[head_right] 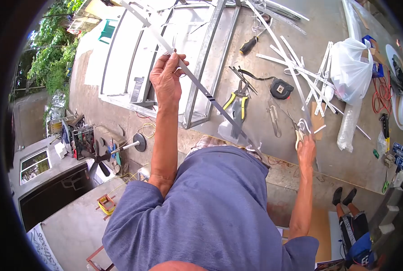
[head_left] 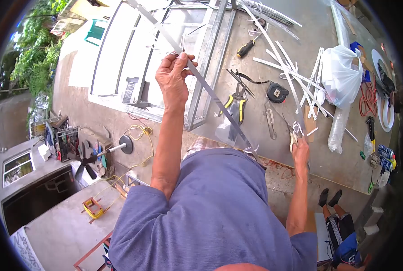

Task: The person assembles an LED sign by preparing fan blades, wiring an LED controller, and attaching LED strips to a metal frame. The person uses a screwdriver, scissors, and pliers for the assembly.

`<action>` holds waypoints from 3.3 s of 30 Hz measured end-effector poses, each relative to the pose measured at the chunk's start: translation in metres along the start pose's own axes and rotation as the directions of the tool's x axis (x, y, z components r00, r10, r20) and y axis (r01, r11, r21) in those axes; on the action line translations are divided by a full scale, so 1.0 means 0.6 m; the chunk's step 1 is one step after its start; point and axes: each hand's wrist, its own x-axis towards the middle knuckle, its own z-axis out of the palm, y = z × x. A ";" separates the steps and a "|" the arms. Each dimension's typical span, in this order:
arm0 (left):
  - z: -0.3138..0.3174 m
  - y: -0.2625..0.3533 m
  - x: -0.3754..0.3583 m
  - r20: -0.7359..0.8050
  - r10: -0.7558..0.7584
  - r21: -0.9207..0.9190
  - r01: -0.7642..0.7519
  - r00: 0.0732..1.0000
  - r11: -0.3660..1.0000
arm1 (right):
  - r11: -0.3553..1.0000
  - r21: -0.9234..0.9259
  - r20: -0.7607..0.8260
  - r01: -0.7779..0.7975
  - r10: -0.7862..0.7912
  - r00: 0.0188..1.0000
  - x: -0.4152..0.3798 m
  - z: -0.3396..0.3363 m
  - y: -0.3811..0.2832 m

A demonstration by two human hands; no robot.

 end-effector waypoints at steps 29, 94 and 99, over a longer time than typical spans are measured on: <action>-0.076 0.088 0.051 0.275 -0.098 -0.285 0.178 0.956 0.942 | 0.358 0.866 0.464 -0.349 -0.317 0.827 -0.041 -0.081 -0.338; -0.628 0.172 0.267 0.655 -0.215 0.753 -0.599 0.725 0.273 | 0.900 -0.070 0.201 0.429 -0.409 0.890 0.196 0.234 -1.106; -0.592 0.120 0.314 0.790 -0.383 0.601 -0.732 0.480 0.322 | 0.892 -0.037 0.002 0.451 -0.451 0.892 0.167 0.205 -1.130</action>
